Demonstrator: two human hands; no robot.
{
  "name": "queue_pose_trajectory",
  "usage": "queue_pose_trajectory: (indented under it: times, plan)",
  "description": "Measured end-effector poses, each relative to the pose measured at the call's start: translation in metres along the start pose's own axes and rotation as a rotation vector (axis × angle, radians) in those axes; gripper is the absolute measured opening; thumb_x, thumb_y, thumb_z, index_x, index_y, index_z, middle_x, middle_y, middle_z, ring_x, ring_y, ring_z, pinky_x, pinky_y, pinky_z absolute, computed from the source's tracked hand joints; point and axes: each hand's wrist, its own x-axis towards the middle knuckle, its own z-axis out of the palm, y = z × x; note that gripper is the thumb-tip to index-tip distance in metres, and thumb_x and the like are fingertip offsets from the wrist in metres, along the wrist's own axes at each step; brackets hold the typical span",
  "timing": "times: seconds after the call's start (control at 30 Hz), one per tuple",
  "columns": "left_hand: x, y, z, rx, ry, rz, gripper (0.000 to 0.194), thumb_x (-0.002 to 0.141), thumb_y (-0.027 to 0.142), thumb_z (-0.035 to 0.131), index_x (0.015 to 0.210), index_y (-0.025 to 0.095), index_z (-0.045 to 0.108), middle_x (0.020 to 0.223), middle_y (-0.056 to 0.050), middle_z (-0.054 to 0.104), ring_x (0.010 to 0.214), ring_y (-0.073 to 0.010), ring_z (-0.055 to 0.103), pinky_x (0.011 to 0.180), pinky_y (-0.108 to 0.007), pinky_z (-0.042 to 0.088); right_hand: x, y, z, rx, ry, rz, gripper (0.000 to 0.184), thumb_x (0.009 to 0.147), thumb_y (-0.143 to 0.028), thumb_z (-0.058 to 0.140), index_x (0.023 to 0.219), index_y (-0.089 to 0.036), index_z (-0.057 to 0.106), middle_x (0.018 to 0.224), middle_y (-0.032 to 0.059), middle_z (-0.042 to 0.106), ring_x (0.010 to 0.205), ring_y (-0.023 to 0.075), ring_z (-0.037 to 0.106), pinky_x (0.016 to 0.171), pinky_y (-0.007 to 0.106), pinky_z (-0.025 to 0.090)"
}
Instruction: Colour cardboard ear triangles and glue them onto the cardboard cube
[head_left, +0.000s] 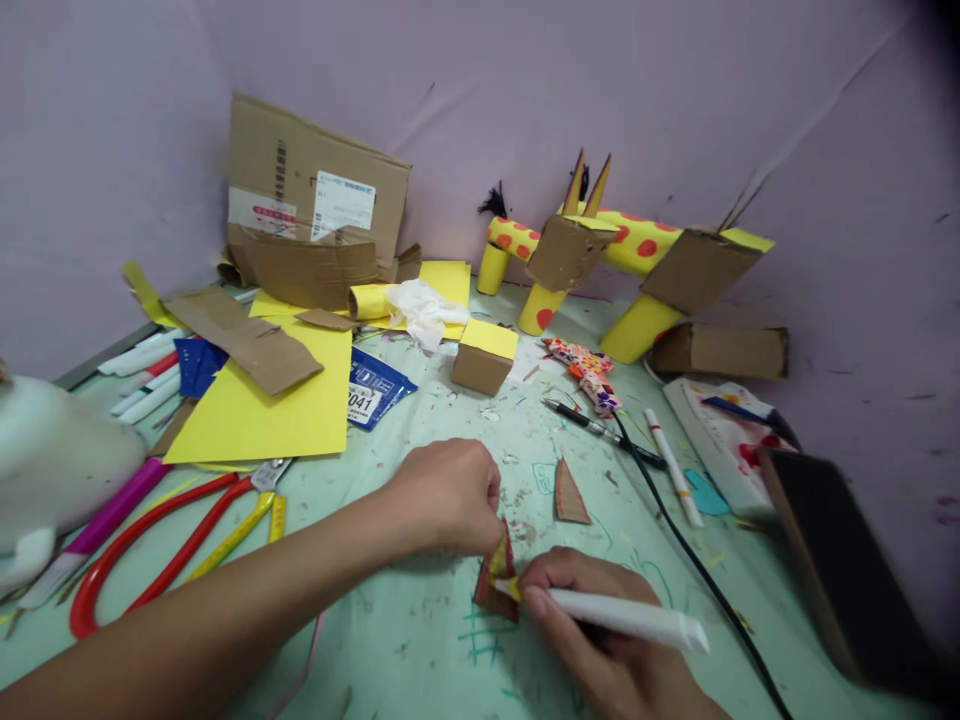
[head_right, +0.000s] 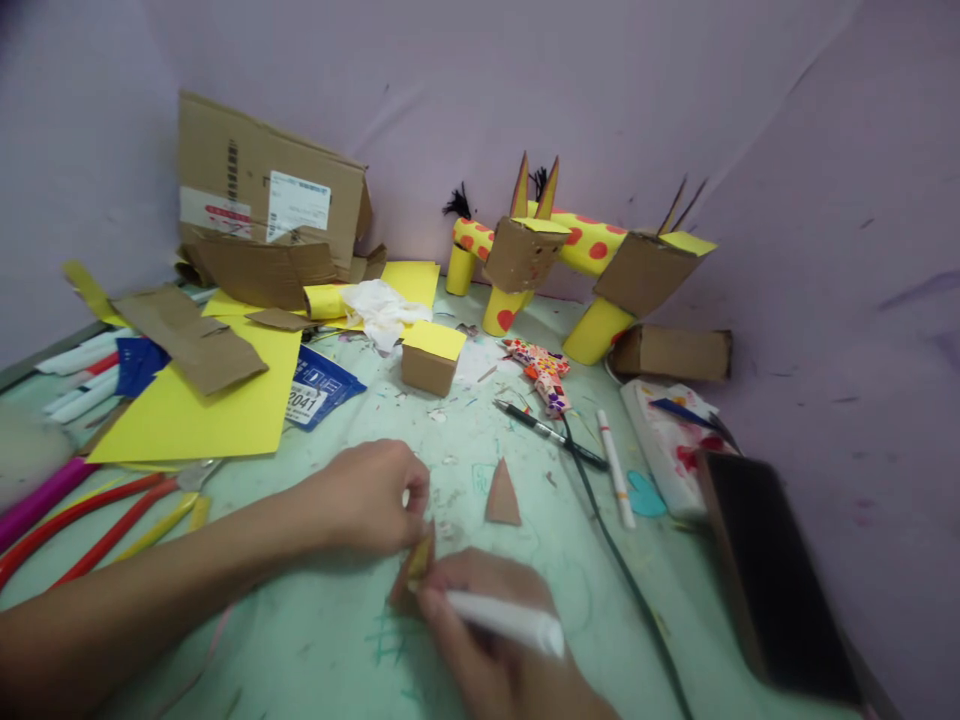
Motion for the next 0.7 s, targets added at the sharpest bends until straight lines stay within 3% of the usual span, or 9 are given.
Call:
queue_pose_trajectory:
  times: [0.07, 0.2, 0.4, 0.53, 0.7]
  plan:
    - [-0.0003, 0.0004, -0.0007, 0.002, -0.004, 0.004, 0.011, 0.053, 0.025, 0.059, 0.060, 0.027, 0.067, 0.064, -0.002, 0.066, 0.061, -0.0200, 0.058, 0.049, -0.028, 0.038, -0.0006, -0.0007, -0.0010, -0.013, -0.044, -0.010, 0.017, 0.086, -0.021, 0.051, 0.075, -0.019, 0.064, 0.061, 0.0011, 0.064, 0.053, 0.0135, 0.059, 0.051, 0.021, 0.045]
    - [0.0002, 0.0012, -0.0010, 0.001, -0.004, 0.012, 0.013, 0.053, 0.025, 0.059, 0.062, 0.026, 0.068, 0.064, -0.002, 0.067, 0.061, -0.0196, 0.058, 0.050, -0.028, 0.039, 0.0005, -0.0010, 0.0007, -0.033, 0.028, 0.012, 0.020, 0.088, -0.022, 0.048, 0.073, -0.019, 0.062, 0.060, 0.0019, 0.064, 0.052, 0.0137, 0.059, 0.049, 0.021, 0.045]
    - [0.0002, 0.0007, -0.0004, 0.007, 0.005, 0.015, 0.014, 0.053, 0.022, 0.057, 0.061, 0.026, 0.068, 0.064, -0.002, 0.067, 0.062, -0.0194, 0.058, 0.050, -0.027, 0.038, 0.0015, -0.0048, -0.0005, -0.127, -0.023, -0.117, 0.018, 0.086, -0.019, 0.049, 0.073, -0.020, 0.061, 0.059, 0.0014, 0.065, 0.052, 0.0140, 0.061, 0.050, 0.021, 0.046]
    - [0.0001, 0.0004, 0.0006, 0.007, 0.013, 0.019, 0.013, 0.052, 0.025, 0.059, 0.061, 0.026, 0.068, 0.066, -0.002, 0.068, 0.062, -0.0197, 0.058, 0.050, -0.027, 0.038, 0.0002, -0.0035, -0.0012, -0.124, 0.069, -0.078, 0.016, 0.086, -0.019, 0.048, 0.075, -0.021, 0.060, 0.059, 0.0006, 0.064, 0.052, 0.0142, 0.061, 0.049, 0.021, 0.045]
    - [0.0001, 0.0002, 0.0012, 0.006, 0.023, 0.017, 0.014, 0.052, 0.023, 0.057, 0.059, 0.027, 0.068, 0.063, -0.002, 0.067, 0.060, -0.0195, 0.057, 0.048, -0.027, 0.037, -0.0016, -0.0042, 0.0001, -0.143, 0.008, -0.146, 0.016, 0.086, -0.018, 0.049, 0.075, -0.022, 0.061, 0.063, 0.0018, 0.068, 0.055, 0.0161, 0.064, 0.055, 0.023, 0.049]
